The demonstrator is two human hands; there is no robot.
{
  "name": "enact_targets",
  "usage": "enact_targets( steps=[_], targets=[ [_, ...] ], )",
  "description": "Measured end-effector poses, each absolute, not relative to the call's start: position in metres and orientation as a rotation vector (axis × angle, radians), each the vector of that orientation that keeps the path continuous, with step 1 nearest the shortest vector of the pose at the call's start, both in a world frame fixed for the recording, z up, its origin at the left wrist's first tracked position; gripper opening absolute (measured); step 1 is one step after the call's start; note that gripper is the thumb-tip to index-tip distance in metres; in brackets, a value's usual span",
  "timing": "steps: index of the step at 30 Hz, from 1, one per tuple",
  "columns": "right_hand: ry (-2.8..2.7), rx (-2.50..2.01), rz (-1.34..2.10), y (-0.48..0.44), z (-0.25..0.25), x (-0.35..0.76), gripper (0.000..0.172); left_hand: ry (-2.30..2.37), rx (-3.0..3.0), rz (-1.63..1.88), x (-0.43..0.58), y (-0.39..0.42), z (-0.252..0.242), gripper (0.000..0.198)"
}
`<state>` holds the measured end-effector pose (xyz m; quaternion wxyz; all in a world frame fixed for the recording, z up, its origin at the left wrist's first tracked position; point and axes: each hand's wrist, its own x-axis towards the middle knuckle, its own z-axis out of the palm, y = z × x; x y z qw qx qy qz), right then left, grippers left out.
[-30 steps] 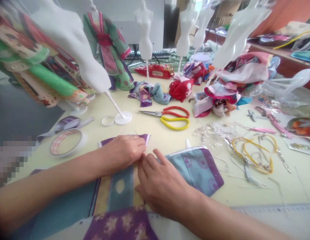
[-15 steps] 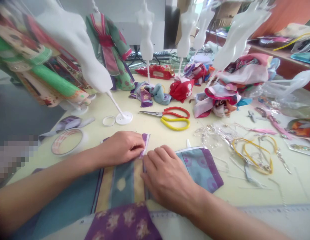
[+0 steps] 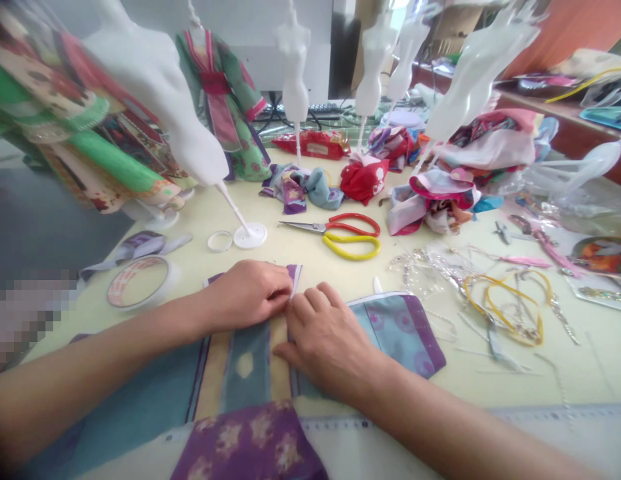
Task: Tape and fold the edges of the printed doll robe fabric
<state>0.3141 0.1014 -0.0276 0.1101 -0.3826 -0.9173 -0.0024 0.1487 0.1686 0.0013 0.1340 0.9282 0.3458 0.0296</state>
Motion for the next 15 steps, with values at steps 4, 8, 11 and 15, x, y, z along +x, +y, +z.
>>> enact_targets(
  steps=[4, 8, 11, 15],
  targets=[
    [-2.706, -1.122, 0.023, 0.101, -0.027, 0.313, 0.034, 1.047, 2.63, 0.118, 0.146, 0.177, 0.005, 0.015],
    [-2.698, -1.137, 0.019, 0.1, -0.027, 0.315, 0.037, 0.938, 2.603, 0.106, 0.14, 0.18, 0.008, 0.016],
    [-2.694, -1.134, 0.023, 0.1, -0.028, 0.315, 0.039, 0.873, 2.635, 0.076, 0.138, 0.176, 0.008, 0.014],
    [-2.69, -1.126, 0.009, 0.1, -0.027, 0.315, 0.038, 0.866, 2.819, -0.015, 0.143, 0.17, 0.005, 0.013]
  ],
)
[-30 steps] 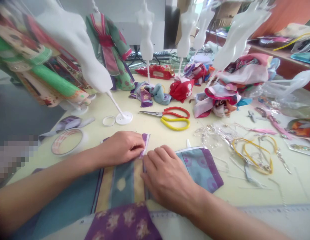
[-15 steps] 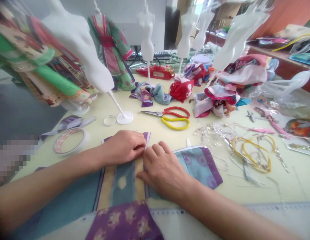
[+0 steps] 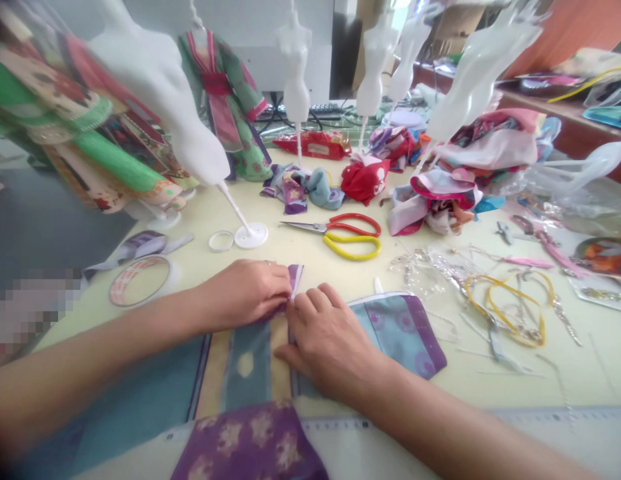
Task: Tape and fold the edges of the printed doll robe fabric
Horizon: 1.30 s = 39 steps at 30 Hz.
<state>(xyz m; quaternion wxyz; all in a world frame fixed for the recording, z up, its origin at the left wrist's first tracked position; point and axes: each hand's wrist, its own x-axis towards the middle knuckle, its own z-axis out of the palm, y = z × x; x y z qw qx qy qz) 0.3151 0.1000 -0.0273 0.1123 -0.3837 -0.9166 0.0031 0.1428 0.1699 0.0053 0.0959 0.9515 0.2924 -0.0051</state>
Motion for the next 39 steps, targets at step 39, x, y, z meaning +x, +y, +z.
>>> enact_targets(
  steps=[39],
  targets=[
    [-2.703, -1.102, 0.016, 0.1, -0.025, 0.314, 0.034, 0.899, 2.694, 0.247, 0.139, 0.185, 0.0, 0.014]
  ],
)
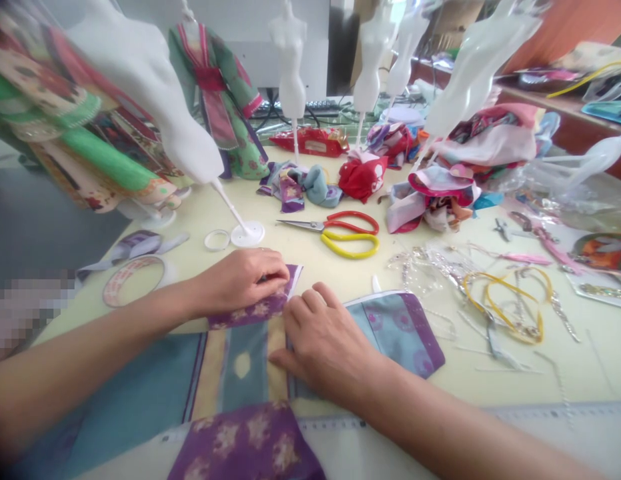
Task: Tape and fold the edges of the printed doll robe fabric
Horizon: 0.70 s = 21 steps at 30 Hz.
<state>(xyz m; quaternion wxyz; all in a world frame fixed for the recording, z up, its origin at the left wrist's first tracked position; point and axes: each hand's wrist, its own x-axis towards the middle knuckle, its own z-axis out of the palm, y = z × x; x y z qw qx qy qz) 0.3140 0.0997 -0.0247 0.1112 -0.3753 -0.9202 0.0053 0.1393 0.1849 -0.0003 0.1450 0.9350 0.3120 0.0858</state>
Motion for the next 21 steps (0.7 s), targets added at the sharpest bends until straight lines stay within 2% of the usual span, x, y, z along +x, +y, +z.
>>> enact_targets(
  steps=[12, 21],
  targets=[
    [-2.699, -1.134, 0.072, 0.0995, -0.0243, 0.3138, 0.032, 0.803, 2.847, 0.122, 0.1434, 0.1763, -0.0037, 0.014],
    [-2.628, -1.122, 0.137, 0.0982, -0.0257, 0.3144, 0.033, 0.854, 2.707, 0.185, 0.1457, 0.1768, -0.0067, 0.012]
  ],
)
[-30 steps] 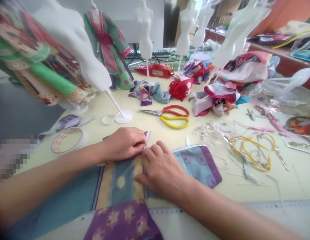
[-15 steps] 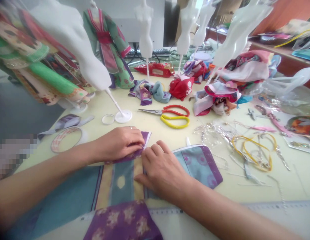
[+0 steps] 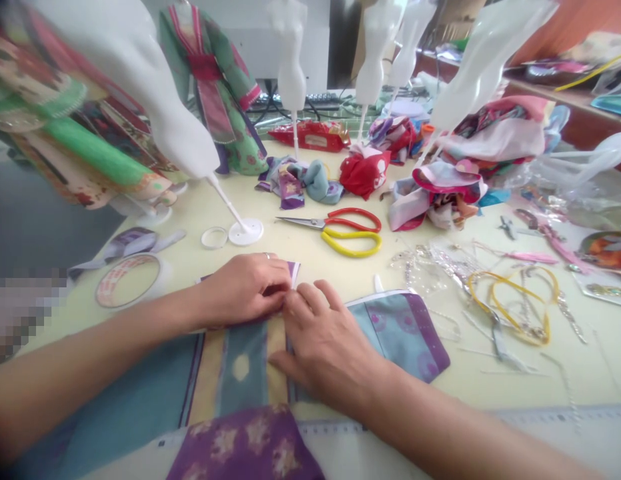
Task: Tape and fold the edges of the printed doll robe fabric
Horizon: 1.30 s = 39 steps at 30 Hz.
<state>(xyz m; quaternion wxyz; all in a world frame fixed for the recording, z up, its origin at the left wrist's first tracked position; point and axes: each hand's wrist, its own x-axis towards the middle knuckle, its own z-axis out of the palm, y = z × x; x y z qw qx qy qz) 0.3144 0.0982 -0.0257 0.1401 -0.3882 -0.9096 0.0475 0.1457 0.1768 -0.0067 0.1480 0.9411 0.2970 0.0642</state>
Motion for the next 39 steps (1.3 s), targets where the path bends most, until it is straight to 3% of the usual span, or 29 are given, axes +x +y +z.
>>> enact_targets(
  steps=[18, 27, 39],
  targets=[
    [-2.66, -1.101, 0.101, 0.097, -0.024, 0.312, 0.031, 1.101, 2.399, 0.522, 0.143, 0.196, -0.005, 0.009],
    [-2.644, -1.108, 0.124, 0.096, -0.022, 0.312, 0.024, 1.144, 1.668, 0.59, 0.126, 0.161, 0.019, 0.002],
    [-2.571, -1.121, 0.185, 0.096, -0.024, 0.316, 0.026, 1.243, 1.534, 0.779, 0.063, 0.09, 0.014, 0.038]
  ],
)
